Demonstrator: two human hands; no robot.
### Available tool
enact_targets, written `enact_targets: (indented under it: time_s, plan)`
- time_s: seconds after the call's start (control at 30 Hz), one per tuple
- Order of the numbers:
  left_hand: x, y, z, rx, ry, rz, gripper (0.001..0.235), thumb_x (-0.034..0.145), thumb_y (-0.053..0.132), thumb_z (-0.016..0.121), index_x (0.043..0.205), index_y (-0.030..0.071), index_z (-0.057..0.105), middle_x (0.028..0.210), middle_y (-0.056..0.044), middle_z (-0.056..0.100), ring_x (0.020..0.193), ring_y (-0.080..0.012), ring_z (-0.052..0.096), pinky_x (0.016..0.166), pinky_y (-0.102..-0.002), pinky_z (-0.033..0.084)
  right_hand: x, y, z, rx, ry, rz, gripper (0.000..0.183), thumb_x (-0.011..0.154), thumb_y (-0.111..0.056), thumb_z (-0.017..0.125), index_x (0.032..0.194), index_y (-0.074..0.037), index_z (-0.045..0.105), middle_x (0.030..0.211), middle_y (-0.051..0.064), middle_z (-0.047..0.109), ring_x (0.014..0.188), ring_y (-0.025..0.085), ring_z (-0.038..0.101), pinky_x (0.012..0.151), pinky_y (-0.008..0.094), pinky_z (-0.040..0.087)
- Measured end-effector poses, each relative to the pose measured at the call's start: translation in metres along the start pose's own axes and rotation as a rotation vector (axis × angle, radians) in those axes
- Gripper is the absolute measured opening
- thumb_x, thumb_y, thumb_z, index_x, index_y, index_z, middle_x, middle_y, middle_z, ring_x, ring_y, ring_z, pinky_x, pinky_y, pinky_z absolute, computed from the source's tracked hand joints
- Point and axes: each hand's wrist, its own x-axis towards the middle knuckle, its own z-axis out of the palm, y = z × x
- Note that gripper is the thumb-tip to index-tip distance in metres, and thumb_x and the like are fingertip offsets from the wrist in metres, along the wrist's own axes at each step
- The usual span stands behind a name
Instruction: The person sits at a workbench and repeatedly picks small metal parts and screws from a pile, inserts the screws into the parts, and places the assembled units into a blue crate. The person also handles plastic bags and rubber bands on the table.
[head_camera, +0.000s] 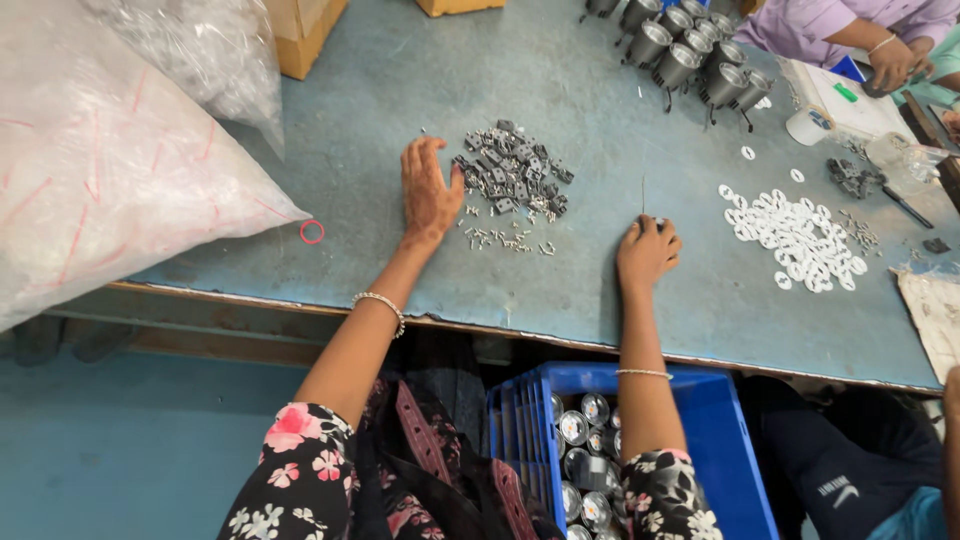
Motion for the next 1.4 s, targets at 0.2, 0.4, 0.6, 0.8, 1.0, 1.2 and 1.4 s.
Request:
enact_targets:
  time_s: [0.2, 0.4, 0.6, 0.8, 1.0, 1.2, 1.4]
  plan:
    - [0.000, -0.009, 0.005, 0.064, -0.103, -0.061, 0.042, 0.084, 0.015, 0.076, 0.120, 0.005, 0.055, 0.129, -0.017, 0.051, 0.128, -0.0361, 0.045, 0.110, -0.046, 0.038, 0.026, -0.011, -0.003, -0.099, 0.198, -0.287, 0.037, 0.087, -0.031, 0.074, 0.121, -0.016, 0.072, 0.140, 0.018, 0.056, 0.127, 0.041, 0.046, 0.107, 0.066, 0.029]
    - [0.000, -0.010, 0.005, 0.058, -0.121, -0.062, 0.038, 0.084, 0.014, 0.075, 0.117, 0.007, 0.056, 0.122, -0.014, 0.053, 0.122, -0.0350, 0.048, 0.108, -0.046, 0.040, 0.010, -0.083, 0.009, 0.499, -0.350, -0.484, 0.051, 0.085, -0.027, 0.084, 0.128, -0.006, 0.066, 0.117, 0.017, 0.063, 0.109, 0.033, 0.060, 0.095, 0.043, 0.048]
    - [0.000, -0.006, -0.001, 0.052, -0.157, -0.076, 0.033, 0.084, 0.012, 0.072, 0.114, 0.007, 0.056, 0.119, -0.012, 0.055, 0.119, -0.0327, 0.049, 0.106, -0.044, 0.041, 0.002, -0.126, -0.005, 0.544, -0.356, -0.418, 0.032, 0.085, -0.013, 0.082, 0.114, -0.005, 0.069, 0.109, 0.016, 0.064, 0.093, 0.026, 0.067, 0.082, 0.037, 0.057]
    - [0.001, -0.006, 0.000, 0.067, -0.169, -0.091, 0.031, 0.083, 0.011, 0.069, 0.112, 0.008, 0.057, 0.116, -0.011, 0.056, 0.118, -0.0319, 0.050, 0.106, -0.044, 0.041, 0.001, -0.149, -0.038, 0.903, -0.491, -0.404, 0.023, 0.091, -0.007, 0.077, 0.113, -0.005, 0.070, 0.115, 0.011, 0.062, 0.098, 0.018, 0.070, 0.083, 0.031, 0.061]
    - [0.002, -0.001, -0.005, 0.062, -0.165, -0.001, 0.028, 0.084, 0.010, 0.067, 0.110, 0.008, 0.058, 0.116, -0.012, 0.057, 0.119, -0.0323, 0.052, 0.106, -0.044, 0.043, -0.003, -0.160, -0.041, 0.943, -0.494, -0.371, 0.017, 0.090, -0.010, 0.079, 0.099, -0.001, 0.068, 0.107, 0.010, 0.071, 0.098, 0.020, 0.071, 0.081, 0.030, 0.057]
    - [-0.008, 0.023, -0.012, 0.051, -0.312, 0.262, 0.019, 0.088, 0.015, 0.070, 0.106, 0.009, 0.065, 0.115, -0.009, 0.059, 0.117, -0.0275, 0.053, 0.102, -0.044, 0.043, 0.019, -0.126, -0.027, 1.588, -0.684, 0.555, 0.021, 0.087, -0.024, 0.060, 0.091, -0.006, 0.069, 0.083, 0.006, 0.067, 0.076, 0.021, 0.070, 0.066, 0.031, 0.056]
    - [-0.020, 0.050, 0.006, 0.176, -0.407, 0.205, 0.031, 0.080, 0.035, 0.080, 0.095, 0.010, 0.067, 0.110, -0.009, 0.054, 0.111, -0.0272, 0.049, 0.091, -0.043, 0.041, 0.020, -0.084, -0.001, 0.829, -0.745, 0.190, 0.025, 0.085, -0.024, 0.080, 0.100, -0.006, 0.070, 0.071, -0.003, 0.054, 0.061, 0.011, 0.048, 0.055, 0.028, 0.037]
